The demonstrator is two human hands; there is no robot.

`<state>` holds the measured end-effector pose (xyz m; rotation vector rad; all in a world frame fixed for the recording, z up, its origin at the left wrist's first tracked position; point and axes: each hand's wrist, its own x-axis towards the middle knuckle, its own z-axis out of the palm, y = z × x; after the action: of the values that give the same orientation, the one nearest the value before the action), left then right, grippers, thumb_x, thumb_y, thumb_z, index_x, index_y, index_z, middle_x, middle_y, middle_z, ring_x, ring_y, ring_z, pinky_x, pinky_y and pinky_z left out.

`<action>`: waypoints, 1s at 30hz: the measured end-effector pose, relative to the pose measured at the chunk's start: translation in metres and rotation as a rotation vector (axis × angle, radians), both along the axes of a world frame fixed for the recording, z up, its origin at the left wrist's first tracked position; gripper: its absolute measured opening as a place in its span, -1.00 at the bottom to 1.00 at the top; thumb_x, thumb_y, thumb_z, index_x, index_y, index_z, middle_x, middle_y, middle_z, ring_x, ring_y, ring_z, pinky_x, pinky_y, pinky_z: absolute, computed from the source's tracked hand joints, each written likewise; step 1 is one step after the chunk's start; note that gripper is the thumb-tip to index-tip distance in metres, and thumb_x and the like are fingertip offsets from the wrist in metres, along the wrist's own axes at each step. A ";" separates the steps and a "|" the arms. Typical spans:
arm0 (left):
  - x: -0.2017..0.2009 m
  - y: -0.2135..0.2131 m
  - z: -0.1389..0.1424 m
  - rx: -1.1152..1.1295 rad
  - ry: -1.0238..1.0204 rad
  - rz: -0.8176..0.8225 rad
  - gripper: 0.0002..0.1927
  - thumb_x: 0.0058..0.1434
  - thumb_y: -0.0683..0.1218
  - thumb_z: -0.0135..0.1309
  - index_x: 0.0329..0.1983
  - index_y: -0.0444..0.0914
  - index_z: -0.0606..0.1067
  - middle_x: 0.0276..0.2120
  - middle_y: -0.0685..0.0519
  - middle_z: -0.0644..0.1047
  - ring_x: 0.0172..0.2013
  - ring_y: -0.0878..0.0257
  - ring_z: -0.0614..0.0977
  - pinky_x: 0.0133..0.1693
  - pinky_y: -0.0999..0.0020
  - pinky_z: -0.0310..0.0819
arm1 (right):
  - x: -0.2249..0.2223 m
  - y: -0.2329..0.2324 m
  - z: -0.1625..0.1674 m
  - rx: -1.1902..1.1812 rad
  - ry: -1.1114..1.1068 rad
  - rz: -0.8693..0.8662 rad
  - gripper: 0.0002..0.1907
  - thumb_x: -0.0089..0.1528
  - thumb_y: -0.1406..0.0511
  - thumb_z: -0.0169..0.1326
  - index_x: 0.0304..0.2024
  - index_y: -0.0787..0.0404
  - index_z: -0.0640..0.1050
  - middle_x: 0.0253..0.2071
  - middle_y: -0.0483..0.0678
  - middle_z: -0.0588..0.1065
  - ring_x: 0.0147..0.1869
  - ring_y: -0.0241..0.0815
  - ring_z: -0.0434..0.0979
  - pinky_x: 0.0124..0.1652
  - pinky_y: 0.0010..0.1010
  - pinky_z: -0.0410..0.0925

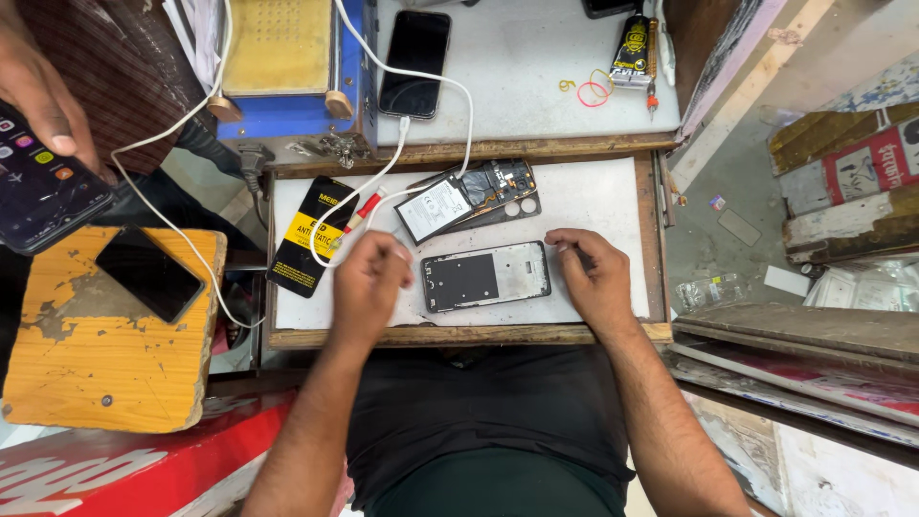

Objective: The person disassembles a smartphone, removes the back cover, and cleans the internal components with a cloth. They handle multiple phone parts and tools on a cluttered workbench, then reassemble the device and place it back on the table.

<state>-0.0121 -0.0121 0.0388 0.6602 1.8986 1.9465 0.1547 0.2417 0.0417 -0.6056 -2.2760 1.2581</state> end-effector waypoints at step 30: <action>0.066 0.082 0.014 -0.145 0.304 -0.002 -0.90 0.22 -0.18 0.24 -0.22 -0.29 0.60 -0.37 0.00 0.65 -0.41 0.28 0.71 -0.36 0.42 0.59 | 0.007 -0.030 -0.032 -1.074 0.272 0.184 -0.37 0.40 0.53 -0.01 0.54 0.31 0.27 -0.02 0.00 0.54 -0.17 -0.47 0.48 -0.25 -0.66 0.43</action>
<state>0.0542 0.0695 0.0524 0.9580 2.1894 1.7654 0.1619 0.2119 0.0093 -0.5004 -1.3123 2.4639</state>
